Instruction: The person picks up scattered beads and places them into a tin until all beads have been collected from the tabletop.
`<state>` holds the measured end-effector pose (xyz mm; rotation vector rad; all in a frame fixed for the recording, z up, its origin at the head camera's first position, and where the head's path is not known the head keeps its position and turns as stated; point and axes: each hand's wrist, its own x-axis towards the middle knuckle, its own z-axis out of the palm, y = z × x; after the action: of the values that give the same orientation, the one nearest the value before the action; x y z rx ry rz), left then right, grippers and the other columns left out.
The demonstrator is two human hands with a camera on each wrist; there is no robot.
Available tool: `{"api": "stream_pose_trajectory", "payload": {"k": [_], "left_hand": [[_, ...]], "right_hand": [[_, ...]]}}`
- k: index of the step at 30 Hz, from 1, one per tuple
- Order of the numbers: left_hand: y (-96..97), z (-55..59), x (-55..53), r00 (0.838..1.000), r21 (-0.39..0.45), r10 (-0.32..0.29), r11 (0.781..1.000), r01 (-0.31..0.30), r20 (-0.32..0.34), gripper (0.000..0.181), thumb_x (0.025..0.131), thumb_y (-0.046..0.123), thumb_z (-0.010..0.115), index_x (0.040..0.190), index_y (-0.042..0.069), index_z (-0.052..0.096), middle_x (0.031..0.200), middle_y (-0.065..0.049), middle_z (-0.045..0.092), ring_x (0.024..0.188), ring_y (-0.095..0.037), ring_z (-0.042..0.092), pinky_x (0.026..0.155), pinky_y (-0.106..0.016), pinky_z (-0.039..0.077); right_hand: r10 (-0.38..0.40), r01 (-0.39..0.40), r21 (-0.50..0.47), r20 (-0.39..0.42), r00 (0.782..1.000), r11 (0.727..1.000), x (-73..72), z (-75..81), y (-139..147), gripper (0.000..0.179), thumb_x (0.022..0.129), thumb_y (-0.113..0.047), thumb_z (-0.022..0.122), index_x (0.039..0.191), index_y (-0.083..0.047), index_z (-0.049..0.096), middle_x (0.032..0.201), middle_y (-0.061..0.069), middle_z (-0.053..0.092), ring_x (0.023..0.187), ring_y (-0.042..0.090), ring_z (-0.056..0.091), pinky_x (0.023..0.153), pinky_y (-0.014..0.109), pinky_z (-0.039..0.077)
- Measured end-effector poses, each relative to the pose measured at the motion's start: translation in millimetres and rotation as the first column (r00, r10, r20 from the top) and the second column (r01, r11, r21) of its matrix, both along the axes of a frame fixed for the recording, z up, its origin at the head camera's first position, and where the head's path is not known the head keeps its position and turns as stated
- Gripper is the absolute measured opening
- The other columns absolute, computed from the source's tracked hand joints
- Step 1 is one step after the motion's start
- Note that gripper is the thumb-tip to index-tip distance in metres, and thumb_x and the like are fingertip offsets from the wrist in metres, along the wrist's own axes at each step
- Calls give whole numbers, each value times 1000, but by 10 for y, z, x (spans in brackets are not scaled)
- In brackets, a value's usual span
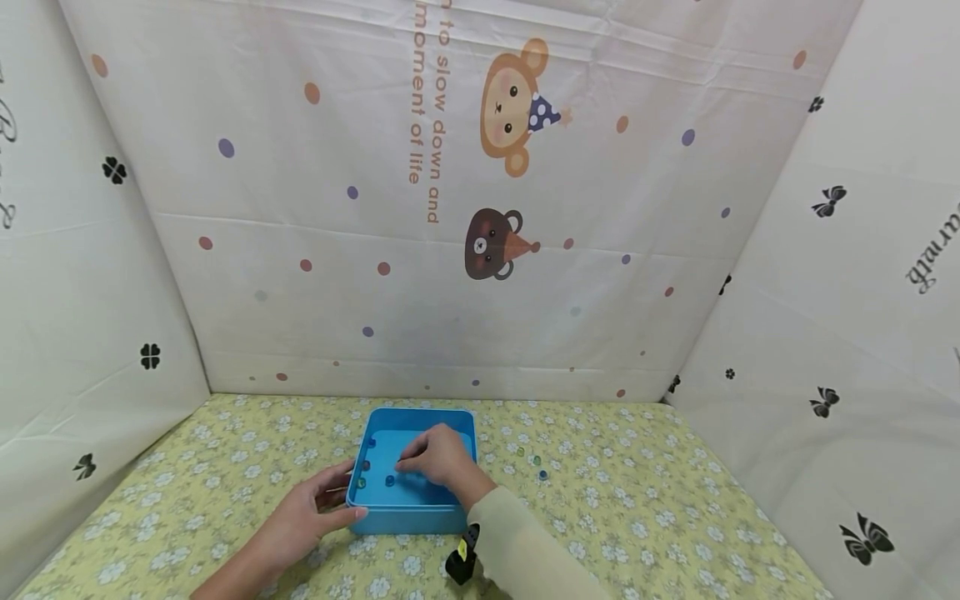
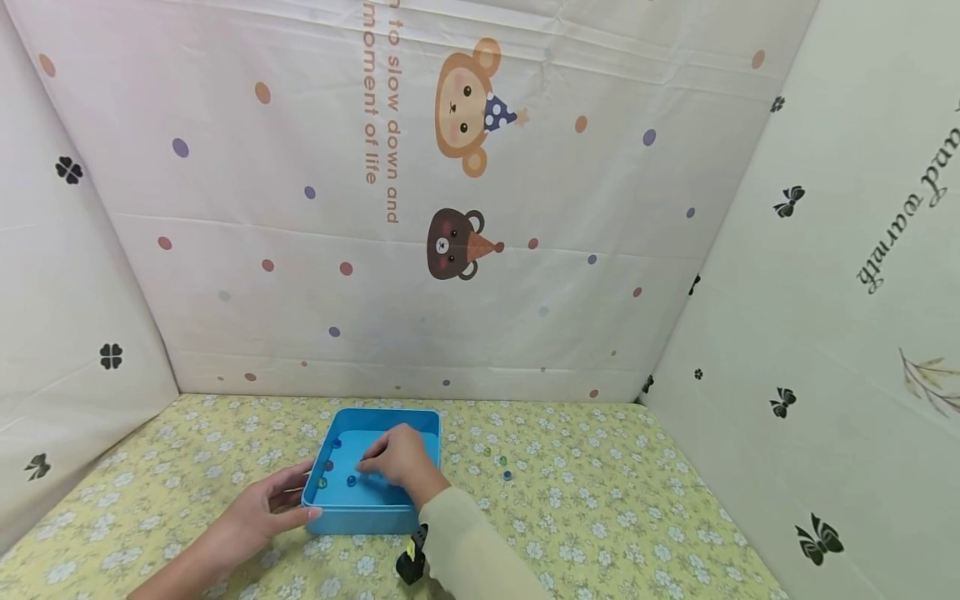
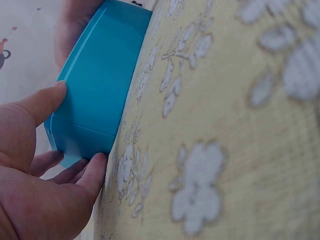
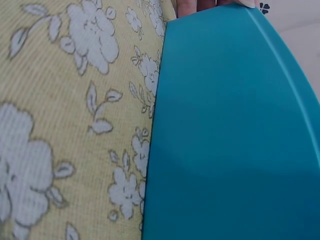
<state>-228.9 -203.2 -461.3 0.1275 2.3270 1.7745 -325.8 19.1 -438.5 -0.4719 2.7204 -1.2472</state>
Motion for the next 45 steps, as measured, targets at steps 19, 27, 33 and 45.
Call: {"api": "stream_pose_trajectory", "payload": {"k": [19, 27, 33, 45], "left_hand": [[16, -12, -22, 1000, 0, -6, 1000, 6, -4, 85, 96, 30, 74, 162, 6, 27, 156, -32, 39, 141, -53, 43, 111, -46, 61], [18, -26, -25, 1000, -2, 18, 1000, -18, 4, 85, 94, 30, 76, 162, 8, 29, 155, -30, 41, 140, -52, 45, 109, -43, 62], [15, -18, -22, 1000, -3, 24, 1000, -24, 11, 85, 94, 29, 77, 161, 8, 29, 156, -31, 40, 141, -53, 43, 110, -44, 62], [26, -25, -12, 998, -1, 51, 999, -51, 23, 86, 92, 29, 78, 162, 14, 29, 156, -31, 41, 140, -52, 45, 110, -46, 62]], "right_hand": [[-30, 30, -7, 2, 1000, 1000, -47, -37, -9, 6, 87, -22, 85, 90, -17, 85, 92, -6, 76, 82, 9, 66, 65, 29, 66], [-31, 31, -5, -12, 999, 1000, -60, -49, 14, 6, 87, -23, 85, 89, -18, 85, 90, -6, 75, 80, 8, 65, 62, 28, 65], [-24, 24, -16, -40, 999, 1000, -38, -15, 53, 5, 88, -23, 85, 89, -18, 84, 89, -7, 74, 78, 7, 64, 57, 25, 61], [29, -36, -85, -86, 996, 996, 24, 126, 244, 9, 91, -27, 81, 94, -19, 84, 91, -7, 75, 77, 3, 64, 60, 19, 61]]}}
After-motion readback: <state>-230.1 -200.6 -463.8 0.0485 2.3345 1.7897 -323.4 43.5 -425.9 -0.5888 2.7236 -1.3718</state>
